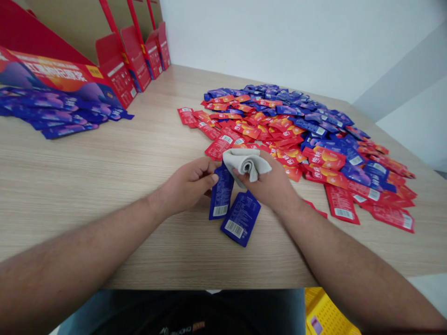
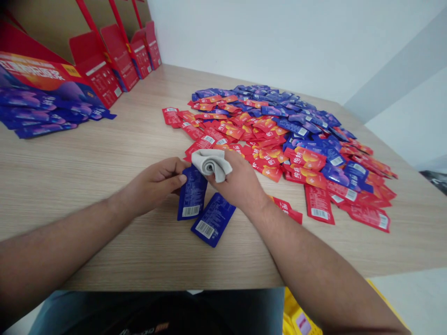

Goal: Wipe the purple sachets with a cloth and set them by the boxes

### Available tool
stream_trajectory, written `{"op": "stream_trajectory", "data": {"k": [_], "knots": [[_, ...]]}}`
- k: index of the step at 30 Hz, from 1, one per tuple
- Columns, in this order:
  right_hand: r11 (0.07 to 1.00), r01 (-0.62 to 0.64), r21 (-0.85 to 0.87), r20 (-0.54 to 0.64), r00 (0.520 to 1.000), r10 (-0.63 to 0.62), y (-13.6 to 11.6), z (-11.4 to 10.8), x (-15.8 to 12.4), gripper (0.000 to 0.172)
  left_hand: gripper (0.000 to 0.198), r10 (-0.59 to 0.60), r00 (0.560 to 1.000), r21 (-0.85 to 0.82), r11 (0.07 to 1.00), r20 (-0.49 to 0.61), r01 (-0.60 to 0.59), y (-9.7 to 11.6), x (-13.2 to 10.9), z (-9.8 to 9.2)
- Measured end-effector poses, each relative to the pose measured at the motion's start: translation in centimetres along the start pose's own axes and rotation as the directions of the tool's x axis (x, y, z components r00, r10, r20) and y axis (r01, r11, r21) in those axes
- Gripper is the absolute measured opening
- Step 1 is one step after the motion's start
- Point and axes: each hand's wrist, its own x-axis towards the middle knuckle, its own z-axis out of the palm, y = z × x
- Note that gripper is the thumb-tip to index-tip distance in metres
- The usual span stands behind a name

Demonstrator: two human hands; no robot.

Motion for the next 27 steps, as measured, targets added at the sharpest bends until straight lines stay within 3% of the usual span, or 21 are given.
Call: {"op": "stream_trajectory", "data": {"k": [6, 10, 15, 18, 23, 27], "knots": [[1.0, 0.011, -0.014, 0.047, 0.999, -0.01, 0.0, 0.04, -0.07, 0.03, 0.019, -0.013, 1.0, 0.017, 1.0, 0.002, 0.013, -0.19, 0.05, -0.02], [0.999, 0.027, -0.026, 0.026, 0.999, -0.026, 0.01, 0.05, 0.02, 0.026, 0.02, -0.115, 0.991, -0.153, 0.983, -0.065, 0.104, -0.19, 0.12, 0.31], [0.994, 0.091, 0.064, 0.184, 0.978, -0.102, -0.66, -0.18, -0.2, 0.026, 0.024, -0.175, 0.979, -0.244, 0.959, -0.1, 0.146, 0.18, 0.18, 0.61], [1.0, 0.013, 0.001, 0.087, 0.996, -0.013, -0.77, -0.18, -0.23, 0.018, 0.023, -0.15, 0.981, -0.246, 0.962, -0.125, 0.116, 0.19, 0.17, 0.48], [0.994, 0.086, 0.069, 0.179, 0.979, -0.097, -0.88, -0.17, -0.27, 0.026, 0.021, -0.133, 0.986, -0.191, 0.975, -0.095, 0.114, 0.12, 0.1, 0.37], [1.0, 0.003, -0.018, 0.108, 0.994, -0.001, -0.91, -0.13, -0.27, 0.021, 0.026, -0.117, 0.983, -0.189, 0.978, -0.139, 0.09, 0.14, 0.21, 0.39]]}}
